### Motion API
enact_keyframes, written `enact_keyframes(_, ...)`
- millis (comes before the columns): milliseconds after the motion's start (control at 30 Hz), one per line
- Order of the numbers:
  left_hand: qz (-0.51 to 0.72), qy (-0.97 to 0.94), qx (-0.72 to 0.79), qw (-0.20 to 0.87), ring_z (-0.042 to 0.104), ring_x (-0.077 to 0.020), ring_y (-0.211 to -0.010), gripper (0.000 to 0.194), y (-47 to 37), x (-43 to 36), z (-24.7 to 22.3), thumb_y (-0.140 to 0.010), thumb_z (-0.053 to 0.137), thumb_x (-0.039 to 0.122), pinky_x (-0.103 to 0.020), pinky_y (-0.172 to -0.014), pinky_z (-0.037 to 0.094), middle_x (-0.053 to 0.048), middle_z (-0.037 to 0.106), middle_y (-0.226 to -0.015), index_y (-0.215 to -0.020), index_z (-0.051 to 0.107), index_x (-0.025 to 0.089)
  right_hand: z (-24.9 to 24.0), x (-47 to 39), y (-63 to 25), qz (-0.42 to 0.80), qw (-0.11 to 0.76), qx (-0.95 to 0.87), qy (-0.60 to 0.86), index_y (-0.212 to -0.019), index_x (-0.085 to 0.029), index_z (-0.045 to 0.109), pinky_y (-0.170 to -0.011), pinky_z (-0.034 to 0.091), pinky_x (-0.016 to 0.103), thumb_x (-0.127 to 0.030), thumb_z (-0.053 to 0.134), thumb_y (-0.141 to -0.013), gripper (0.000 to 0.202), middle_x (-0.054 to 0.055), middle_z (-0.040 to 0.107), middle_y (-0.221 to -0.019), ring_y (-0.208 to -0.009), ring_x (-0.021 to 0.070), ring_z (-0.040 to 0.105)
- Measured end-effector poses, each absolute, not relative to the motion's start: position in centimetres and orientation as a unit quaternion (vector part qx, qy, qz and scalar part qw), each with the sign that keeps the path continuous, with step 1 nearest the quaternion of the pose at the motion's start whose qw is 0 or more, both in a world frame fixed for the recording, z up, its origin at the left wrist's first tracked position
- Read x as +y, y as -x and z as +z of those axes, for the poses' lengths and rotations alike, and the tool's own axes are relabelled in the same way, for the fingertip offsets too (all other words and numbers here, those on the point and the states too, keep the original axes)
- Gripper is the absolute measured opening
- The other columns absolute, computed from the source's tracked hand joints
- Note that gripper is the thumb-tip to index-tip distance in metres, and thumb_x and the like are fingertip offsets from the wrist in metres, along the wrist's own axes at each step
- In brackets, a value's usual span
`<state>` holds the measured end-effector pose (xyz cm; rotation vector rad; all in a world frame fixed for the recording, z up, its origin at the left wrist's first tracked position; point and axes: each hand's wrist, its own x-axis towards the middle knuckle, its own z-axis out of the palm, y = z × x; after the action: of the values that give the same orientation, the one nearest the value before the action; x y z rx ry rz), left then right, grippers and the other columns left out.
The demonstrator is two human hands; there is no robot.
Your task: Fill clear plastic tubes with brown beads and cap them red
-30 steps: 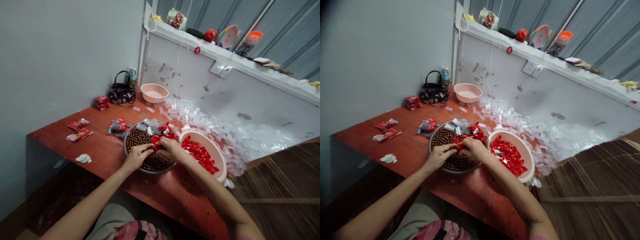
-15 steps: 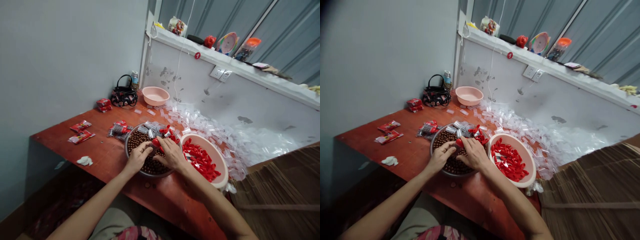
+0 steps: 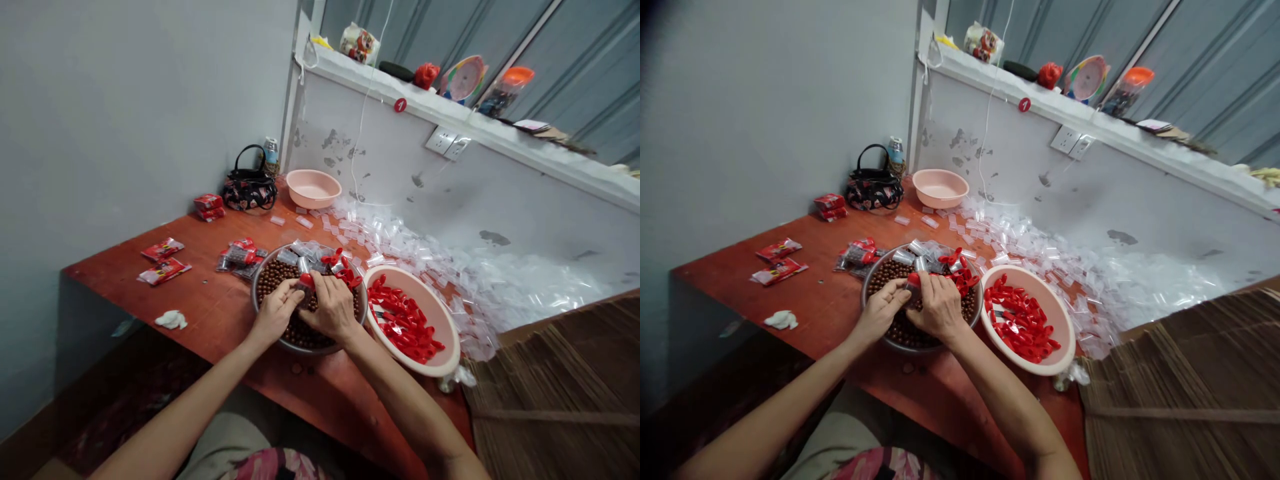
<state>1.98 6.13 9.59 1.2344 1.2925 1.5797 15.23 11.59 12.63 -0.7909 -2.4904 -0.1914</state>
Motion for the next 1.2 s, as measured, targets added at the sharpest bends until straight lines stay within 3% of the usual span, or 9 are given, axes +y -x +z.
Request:
enact_keyframes(100,0.658,-0.430,0.475,0.395,0.061,-0.0192,-0.089,0.035,-2.3,6.5,9.5,-0.076,0.056,0.036,-0.033,-0.083,0.045,-0.006,0.065,-0.095,-0.105,0.055,0.016,13.9,12.1,-15.8,0.003,0.234,-0.929,0.286,-0.134,-0.011,0.025,-0.092,0.036,0.040,-0.042,0.060,-0.069,0.080,0.016,0.047,-0.123,-0.113,0.0267,0.042)
enact_keyframes(200,0.697,-0.356,0.448,0.433,0.064,-0.0179,-0.079,0.037,-1.9,6.8,10.1,-0.072,0.061,0.037,-0.034,-0.078,0.048,-0.005,0.067,-0.088,-0.102,0.055,0.016,15.1,13.6,-17.6,0.086,0.237,-0.913,0.319,-0.138,-0.016,0.014,-0.092,0.038,0.038,-0.046,0.065,-0.066,0.093,0.013,0.043,-0.130,-0.115,0.0245,0.043)
enact_keyframes(333,0.756,-0.287,0.439,0.392,0.064,-0.0152,-0.070,0.033,1.4,8.9,11.2,-0.067,0.065,0.032,-0.033,-0.073,0.051,-0.003,0.067,-0.080,-0.094,0.057,0.015,15.4,15.8,-20.4,0.112,0.197,-0.897,0.380,-0.122,-0.020,0.046,-0.087,0.042,0.033,-0.036,0.057,-0.078,0.048,0.009,0.057,-0.115,-0.102,0.0204,0.055)
enact_keyframes(433,0.778,-0.270,0.479,0.305,0.064,-0.0146,-0.070,0.030,5.2,11.7,11.1,-0.065,0.064,0.028,-0.032,-0.073,0.051,-0.003,0.066,-0.078,-0.091,0.059,0.014,14.6,16.2,-21.2,0.100,0.128,-0.914,0.372,-0.108,-0.022,0.058,-0.082,0.043,0.028,-0.030,0.052,-0.082,0.027,0.005,0.062,-0.106,-0.095,0.0181,0.059)
enact_keyframes(533,0.757,-0.302,0.530,0.234,0.063,-0.0170,-0.089,0.035,7.7,13.4,10.7,-0.068,0.061,0.023,-0.032,-0.083,0.048,-0.007,0.066,-0.094,-0.102,0.058,0.016,14.0,15.8,-20.8,0.057,0.077,-0.925,0.367,-0.103,-0.023,0.060,-0.076,0.044,0.026,-0.029,0.048,-0.084,0.023,0.004,0.064,-0.102,-0.091,0.0179,0.060)
enact_keyframes(667,0.711,-0.375,0.554,0.216,0.056,-0.0195,-0.106,0.039,6.9,11.9,10.8,-0.072,0.060,0.026,-0.035,-0.094,0.041,-0.010,0.061,-0.112,-0.109,0.056,0.017,13.9,16.0,-20.6,0.010,0.068,-0.915,0.398,-0.101,-0.024,0.060,-0.071,0.045,0.027,-0.029,0.045,-0.086,0.022,0.005,0.064,-0.101,-0.089,0.0189,0.060)
enact_keyframes(867,0.701,-0.397,0.514,0.295,0.062,-0.0208,-0.094,0.036,2.1,8.2,11.0,-0.074,0.058,0.035,-0.038,-0.084,0.050,-0.009,0.064,-0.104,-0.104,0.059,0.015,13.9,17.7,-17.5,0.016,0.077,-0.924,0.374,-0.094,-0.021,0.061,-0.071,0.043,0.025,-0.029,0.042,-0.088,0.021,0.004,0.065,-0.092,-0.083,0.0163,0.060)
enact_keyframes(967,0.705,-0.380,0.503,0.324,0.063,-0.0212,-0.092,0.037,0.6,7.7,10.5,-0.075,0.057,0.038,-0.037,-0.080,0.053,-0.009,0.063,-0.105,-0.103,0.058,0.015,13.5,18.2,-14.4,-0.044,0.072,-0.929,0.361,-0.098,-0.019,0.057,-0.067,0.043,0.027,-0.022,0.039,-0.089,0.021,0.006,0.064,-0.094,-0.083,0.0179,0.059)
enact_keyframes(1200,0.684,-0.407,0.522,0.308,0.065,-0.0211,-0.084,0.037,0.1,7.2,9.8,-0.078,0.053,0.040,-0.040,-0.080,0.053,-0.011,0.065,-0.098,-0.102,0.059,0.012,13.4,20.6,-11.9,-0.195,0.030,-0.975,0.105,-0.104,-0.018,0.052,-0.078,0.039,0.034,-0.015,0.036,-0.089,0.022,0.009,0.056,-0.112,-0.099,0.0201,0.049)
